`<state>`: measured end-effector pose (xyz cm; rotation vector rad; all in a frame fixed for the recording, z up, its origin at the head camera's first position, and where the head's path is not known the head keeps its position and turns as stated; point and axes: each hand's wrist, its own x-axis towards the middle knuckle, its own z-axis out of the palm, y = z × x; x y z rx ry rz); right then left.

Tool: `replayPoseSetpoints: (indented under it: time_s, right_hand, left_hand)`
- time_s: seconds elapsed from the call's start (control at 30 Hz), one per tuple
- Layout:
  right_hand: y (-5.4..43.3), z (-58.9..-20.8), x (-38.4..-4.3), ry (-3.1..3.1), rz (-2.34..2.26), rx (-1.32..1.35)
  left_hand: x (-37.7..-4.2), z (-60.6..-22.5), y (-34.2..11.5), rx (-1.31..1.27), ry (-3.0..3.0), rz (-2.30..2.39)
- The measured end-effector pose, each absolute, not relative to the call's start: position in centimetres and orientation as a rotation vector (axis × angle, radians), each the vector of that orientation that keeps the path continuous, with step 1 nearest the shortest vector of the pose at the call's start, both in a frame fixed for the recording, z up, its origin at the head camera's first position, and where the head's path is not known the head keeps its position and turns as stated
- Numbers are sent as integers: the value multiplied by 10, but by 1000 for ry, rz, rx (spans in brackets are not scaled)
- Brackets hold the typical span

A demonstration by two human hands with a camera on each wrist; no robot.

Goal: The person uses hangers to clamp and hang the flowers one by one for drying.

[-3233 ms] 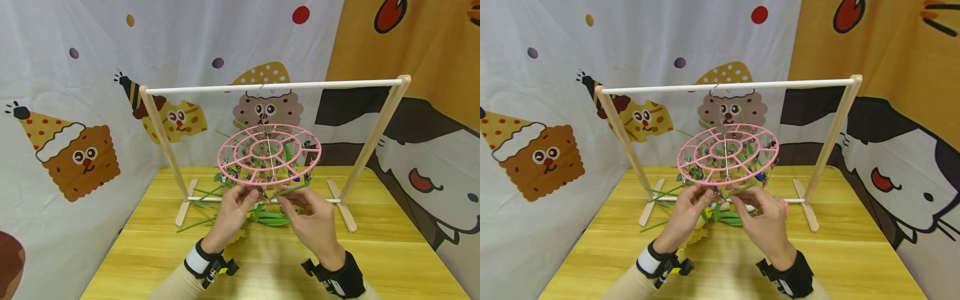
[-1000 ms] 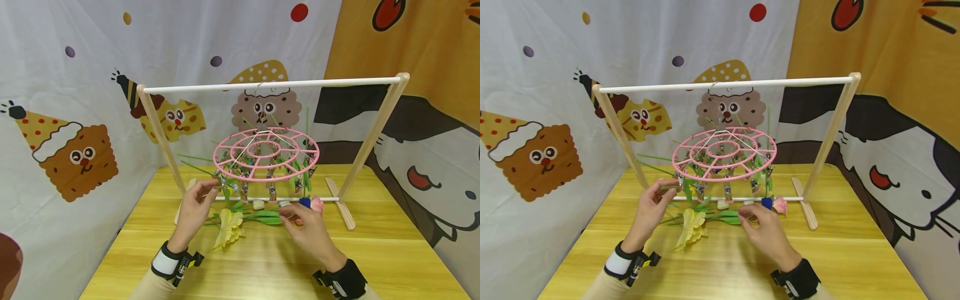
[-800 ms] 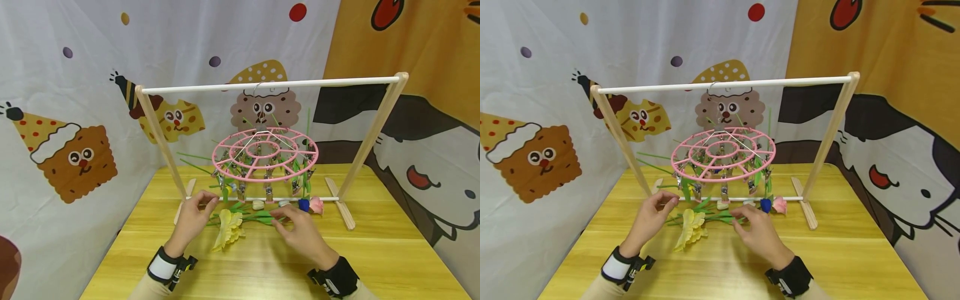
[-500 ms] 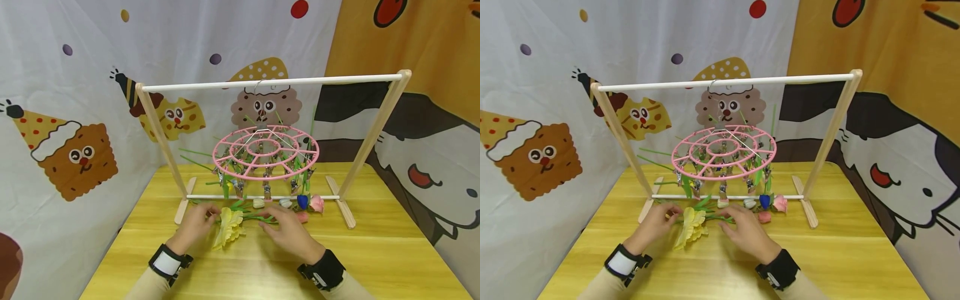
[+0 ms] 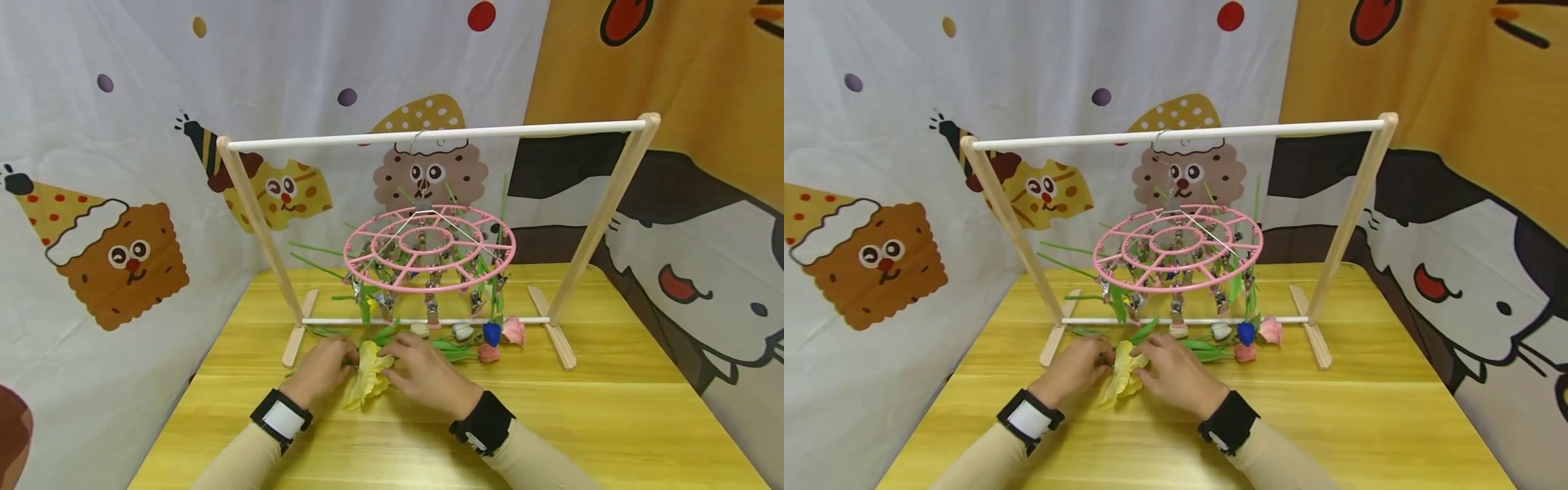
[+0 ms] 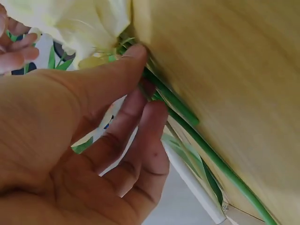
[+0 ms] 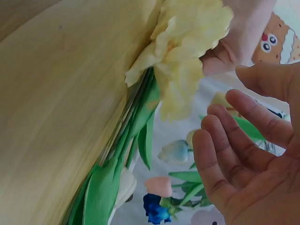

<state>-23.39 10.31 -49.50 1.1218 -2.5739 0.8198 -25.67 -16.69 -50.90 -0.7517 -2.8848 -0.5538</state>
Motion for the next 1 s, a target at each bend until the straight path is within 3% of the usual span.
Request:
replayPoseSetpoints:
  time_s: [0.43,1.0]
  right_hand:
    - [93,-494,-231,-2516,586,1066]
    - [116,-491,-220,-2471,488,909]
  left_hand:
    - [-245,-501,-150,-844,-2633,-558]
    - [-220,-483,-115,-898,-2455,-705]
